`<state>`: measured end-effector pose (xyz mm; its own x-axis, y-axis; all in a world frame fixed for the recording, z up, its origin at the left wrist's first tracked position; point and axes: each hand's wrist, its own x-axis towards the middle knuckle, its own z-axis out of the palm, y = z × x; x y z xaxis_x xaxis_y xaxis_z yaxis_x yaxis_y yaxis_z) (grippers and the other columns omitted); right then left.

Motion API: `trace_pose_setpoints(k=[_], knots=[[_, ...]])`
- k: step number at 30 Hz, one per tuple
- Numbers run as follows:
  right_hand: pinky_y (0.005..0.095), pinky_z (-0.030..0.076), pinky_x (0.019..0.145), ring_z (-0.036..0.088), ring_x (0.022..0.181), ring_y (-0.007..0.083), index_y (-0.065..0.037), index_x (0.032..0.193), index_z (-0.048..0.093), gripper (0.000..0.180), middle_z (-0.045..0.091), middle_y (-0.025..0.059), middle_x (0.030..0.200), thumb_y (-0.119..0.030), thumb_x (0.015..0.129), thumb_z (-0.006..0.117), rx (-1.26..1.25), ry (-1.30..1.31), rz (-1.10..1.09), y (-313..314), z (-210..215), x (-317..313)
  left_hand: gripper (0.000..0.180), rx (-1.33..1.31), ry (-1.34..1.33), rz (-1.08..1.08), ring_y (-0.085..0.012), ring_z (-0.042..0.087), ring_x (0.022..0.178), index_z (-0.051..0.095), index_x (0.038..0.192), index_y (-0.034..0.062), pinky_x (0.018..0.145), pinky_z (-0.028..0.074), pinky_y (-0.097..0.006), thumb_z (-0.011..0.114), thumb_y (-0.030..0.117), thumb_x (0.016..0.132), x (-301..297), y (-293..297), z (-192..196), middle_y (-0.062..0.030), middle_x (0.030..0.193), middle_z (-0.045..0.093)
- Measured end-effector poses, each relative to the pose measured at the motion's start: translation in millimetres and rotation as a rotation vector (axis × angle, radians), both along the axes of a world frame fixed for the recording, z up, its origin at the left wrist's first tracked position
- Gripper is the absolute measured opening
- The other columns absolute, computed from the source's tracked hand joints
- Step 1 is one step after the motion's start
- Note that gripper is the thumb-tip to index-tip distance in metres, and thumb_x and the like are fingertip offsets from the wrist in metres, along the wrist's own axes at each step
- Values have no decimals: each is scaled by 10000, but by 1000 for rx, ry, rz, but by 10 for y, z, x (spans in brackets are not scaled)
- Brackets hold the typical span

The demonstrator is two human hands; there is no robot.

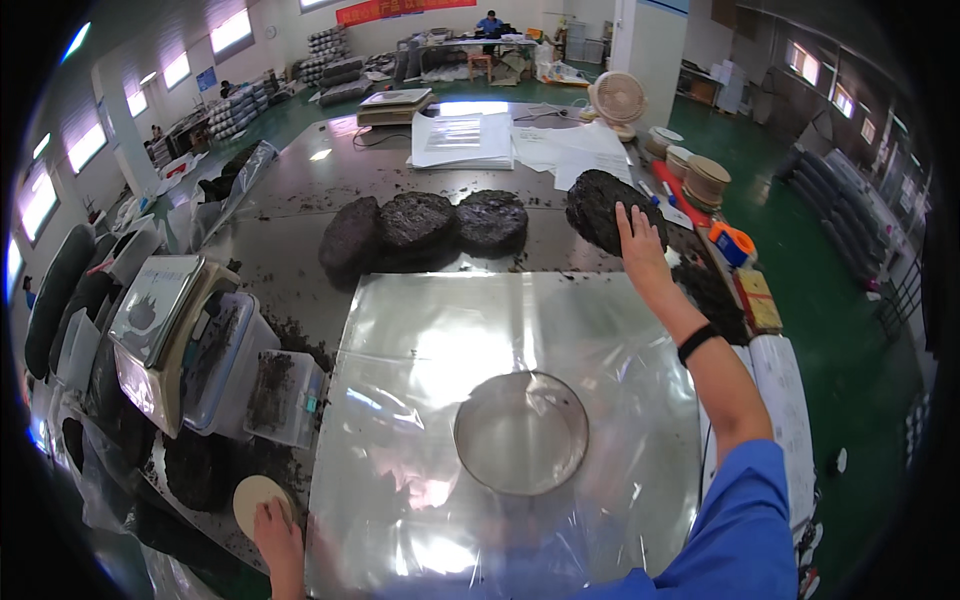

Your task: The person places a dark compressed tea cake into a round metal mold, wraps it in plastic film, and seals it with a paper label. This process is repeated for multiple tea cakes on a stainless steel workbench in a factory setting.

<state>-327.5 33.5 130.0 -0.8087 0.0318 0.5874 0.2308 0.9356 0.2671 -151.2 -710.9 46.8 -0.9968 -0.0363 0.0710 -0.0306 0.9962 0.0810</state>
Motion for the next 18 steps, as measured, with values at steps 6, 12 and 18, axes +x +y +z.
trace_pose_setpoints(k=[6, 12, 18], knots=[[516, 327, 1160, 382, 1389, 449, -63, 1567, 240, 928, 351, 260, 1531, 93, 759, 669, -228, -107, 92, -781, 132, 2157, 198, 3, 274, -301, -404, 644, 804, 680, 1027, 28, 756, 520, -491, 628, 113, 856, 14, -413, 192, -203, 856, 658], [518, 310, 1172, 353, 1419, 438, -69, 1561, 275, 949, 348, 251, 1542, 60, 732, 719, -84, -253, -80, -1208, -756, 3742, 264, 669, 471, -355, -160, 694, 902, 643, 1242, 9, 790, 537, -299, 575, 118, 1011, -294, 686, 1236, -154, 990, 722], [478, 328, 1167, 327, 1441, 437, -128, 1551, 328, 950, 346, 254, 1554, -135, 742, 827, -745, -571, 44, -1270, -532, 3796, 384, 741, 681, -1103, -236, 690, 1113, 729, 1134, 110, 1014, 536, -398, 569, -101, 856, -361, 2666, 1244, -65, 1168, 730]])
